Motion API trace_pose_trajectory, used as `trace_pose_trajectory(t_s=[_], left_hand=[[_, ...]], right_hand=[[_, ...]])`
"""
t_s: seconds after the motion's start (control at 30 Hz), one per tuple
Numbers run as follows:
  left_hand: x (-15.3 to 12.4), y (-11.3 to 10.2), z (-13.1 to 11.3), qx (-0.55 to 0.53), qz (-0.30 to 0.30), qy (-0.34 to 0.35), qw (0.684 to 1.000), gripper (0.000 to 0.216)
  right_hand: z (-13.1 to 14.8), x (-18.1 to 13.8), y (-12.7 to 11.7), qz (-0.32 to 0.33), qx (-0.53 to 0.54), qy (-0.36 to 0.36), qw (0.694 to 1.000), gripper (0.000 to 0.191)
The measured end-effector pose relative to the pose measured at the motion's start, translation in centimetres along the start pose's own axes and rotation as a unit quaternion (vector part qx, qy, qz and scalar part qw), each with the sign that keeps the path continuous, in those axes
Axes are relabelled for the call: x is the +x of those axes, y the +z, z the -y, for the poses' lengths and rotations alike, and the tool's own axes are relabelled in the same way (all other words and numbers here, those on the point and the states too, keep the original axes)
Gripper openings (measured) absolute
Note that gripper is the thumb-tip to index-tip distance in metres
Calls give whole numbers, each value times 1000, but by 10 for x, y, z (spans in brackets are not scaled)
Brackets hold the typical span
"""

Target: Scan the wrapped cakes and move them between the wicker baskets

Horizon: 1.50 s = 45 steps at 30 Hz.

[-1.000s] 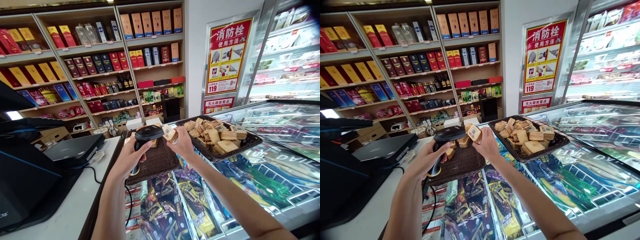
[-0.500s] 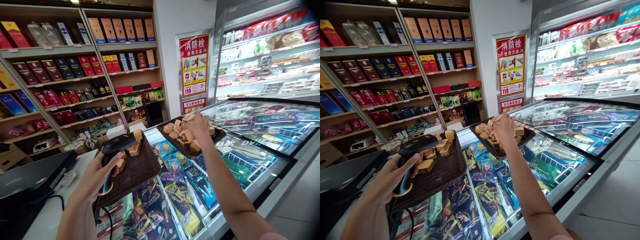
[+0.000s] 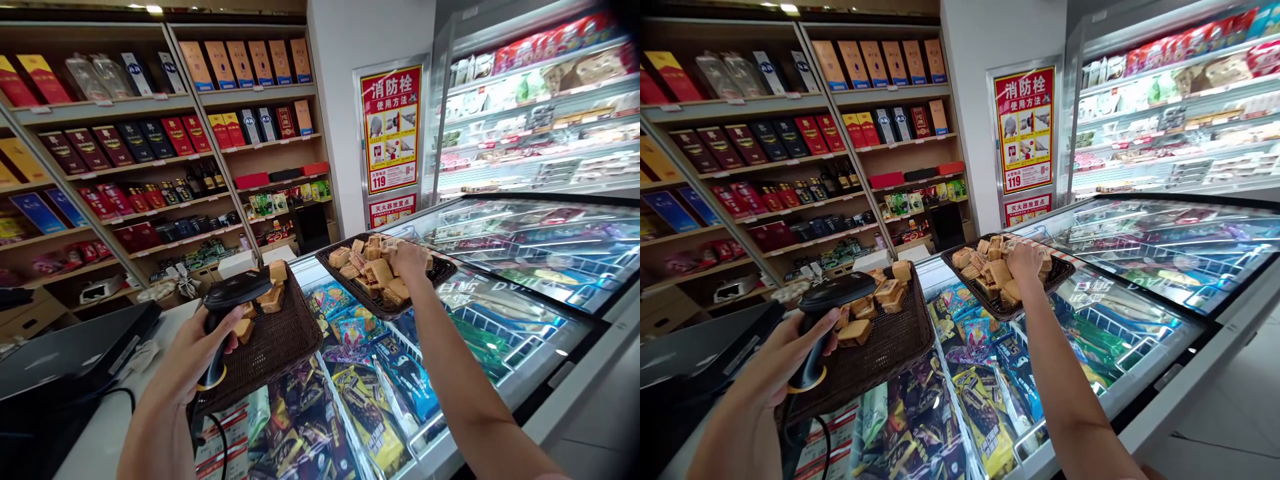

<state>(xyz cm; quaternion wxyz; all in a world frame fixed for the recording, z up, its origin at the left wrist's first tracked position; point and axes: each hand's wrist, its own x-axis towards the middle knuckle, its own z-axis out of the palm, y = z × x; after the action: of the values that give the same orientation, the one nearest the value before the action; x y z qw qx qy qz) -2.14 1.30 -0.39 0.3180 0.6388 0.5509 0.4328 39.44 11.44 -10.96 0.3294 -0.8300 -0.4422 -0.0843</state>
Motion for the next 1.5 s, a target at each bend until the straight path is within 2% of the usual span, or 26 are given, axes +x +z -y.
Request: trace_pose_trajectory(t_s=[0.13,0.23,0.33,0.47,0.57,0.67,0.77,0.87,0.97,1.07,1.17,1.23,1.3,1.37,1.43,1.5], left_hand=[[4,-11,6,10,5,-1,1000,54],[6,-21,13,24,-13,-5,1000,54],[8,-30,20,37,-44,-21,998,54],[7,-40,24,25,-75,-29,996,54],[4,-45,23,19,-78,-28,996,54],[1,-47,21,8,-86,-23,996,54],[-2,-46,18,-3,-85,-22,996,53],[-4,-46,17,-3,-82,-26,996,52],[-5,-46,17,-2,-75,-26,997,52],[-6,-46,17,-12,-73,-16,997,52],[-6,-44,16,-17,-70,-10,997,52],[-6,-41,14,-14,-60,-9,998,52],[-6,-37,12,-14,-45,-9,999,52],[-5,-33,10,-15,-24,-8,1000,51],[-5,-29,9,-14,1,-8,1000,50],[-6,-27,8,-16,33,-8,999,50]], right_hand=[[19,-11,-7,-58,16,-31,998,36],[52,-31,-7,-49,31,-115,992,34],[100,-68,6,30,77,-229,970,30],[172,-117,37,207,122,-337,910,25],[222,-130,60,269,141,-353,885,41],[263,-126,80,261,141,-342,892,60],[290,-126,98,243,125,-342,899,67],[304,-133,111,231,121,-348,901,61],[306,-138,115,208,129,-341,908,59],[293,-133,105,172,180,-356,901,65],[264,-127,83,114,269,-383,876,64],[236,-127,66,87,341,-351,868,68],[206,-129,51,120,420,-268,859,72],[179,-131,37,188,474,-196,837,70],[157,-130,26,227,477,-206,824,72],[143,-125,14,227,441,-273,825,77]])
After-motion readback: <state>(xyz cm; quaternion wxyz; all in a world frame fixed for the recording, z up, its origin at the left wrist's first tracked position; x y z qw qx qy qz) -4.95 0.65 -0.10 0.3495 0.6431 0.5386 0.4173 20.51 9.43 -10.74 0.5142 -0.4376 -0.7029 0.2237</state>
